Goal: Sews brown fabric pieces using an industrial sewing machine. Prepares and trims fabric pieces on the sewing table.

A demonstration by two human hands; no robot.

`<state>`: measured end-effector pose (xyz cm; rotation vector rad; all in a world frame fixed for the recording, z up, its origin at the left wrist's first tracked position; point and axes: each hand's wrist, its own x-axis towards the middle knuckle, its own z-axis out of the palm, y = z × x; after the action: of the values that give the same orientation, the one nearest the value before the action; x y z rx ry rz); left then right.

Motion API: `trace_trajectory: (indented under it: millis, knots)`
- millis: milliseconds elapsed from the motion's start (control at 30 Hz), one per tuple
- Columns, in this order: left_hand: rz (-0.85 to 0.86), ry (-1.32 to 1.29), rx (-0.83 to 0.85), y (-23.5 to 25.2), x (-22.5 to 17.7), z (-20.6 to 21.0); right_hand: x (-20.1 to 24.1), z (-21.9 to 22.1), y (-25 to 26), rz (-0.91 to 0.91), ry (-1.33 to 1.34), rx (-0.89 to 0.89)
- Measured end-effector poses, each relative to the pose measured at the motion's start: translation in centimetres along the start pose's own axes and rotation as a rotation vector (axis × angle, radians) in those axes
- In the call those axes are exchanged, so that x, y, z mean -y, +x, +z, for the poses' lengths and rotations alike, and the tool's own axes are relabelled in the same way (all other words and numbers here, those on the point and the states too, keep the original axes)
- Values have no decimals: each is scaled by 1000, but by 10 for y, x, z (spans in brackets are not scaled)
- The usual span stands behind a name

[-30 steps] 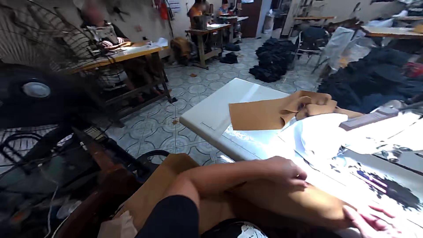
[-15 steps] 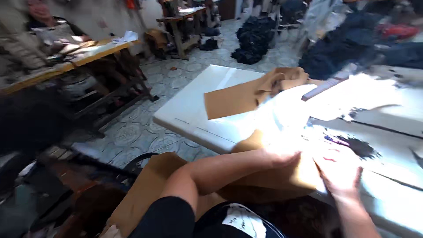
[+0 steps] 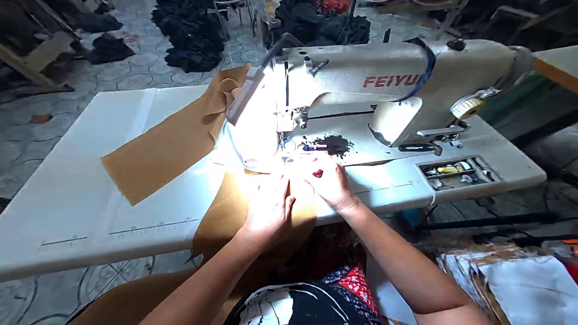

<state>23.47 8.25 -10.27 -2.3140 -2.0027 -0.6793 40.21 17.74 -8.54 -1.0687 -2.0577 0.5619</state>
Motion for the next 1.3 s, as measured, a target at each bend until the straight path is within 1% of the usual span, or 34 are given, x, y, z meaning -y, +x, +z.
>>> trace_trajectory:
  millis: [67, 167, 233, 300, 367, 467, 533, 600, 767, 900, 1033, 1167, 1233, 1300]
  knots:
    - [13, 19, -18, 0, 2, 1, -1, 2, 3, -76, -13, 20]
    - [28, 30, -31, 0, 2, 3, -3, 0, 5, -181, -38, 113]
    - [41, 42, -48, -1, 4, 4, -6, 2, 6, -269, -57, 138]
    - [71, 67, -72, -1, 6, 5, -6, 2, 6, -292, -97, 174]
    - [128, 99, -124, 1, 8, 5, -4, 1, 6, -269, -120, 204]
    - [181, 130, -126, 4, 14, 4, 1, 0, 5, -204, -153, 250]
    - [166, 90, -54, 7, 20, -1, 0, 4, 4, -209, -176, 229]
    - [106, 19, 61, 11, 25, -8, 2, 6, 4, -182, -194, 248]
    - [20, -56, 255, 22, 38, -20, 8, 13, 12, -94, -262, 320]
    - [33, -60, 238, 29, 50, -19, 15, 17, 19, -68, -312, 327]
    - [28, -44, 267, 37, 56, -20, 22, 19, 29, -3, -376, 383]
    - [57, -41, 244, 48, 65, -18, 29, 18, 42, 59, -406, 465]
    - [58, -34, 268, 54, 69, -19, 29, 20, 47, 44, -425, 451]
    - [62, -36, 276, 60, 72, -18, 31, 20, 53, 72, -453, 484]
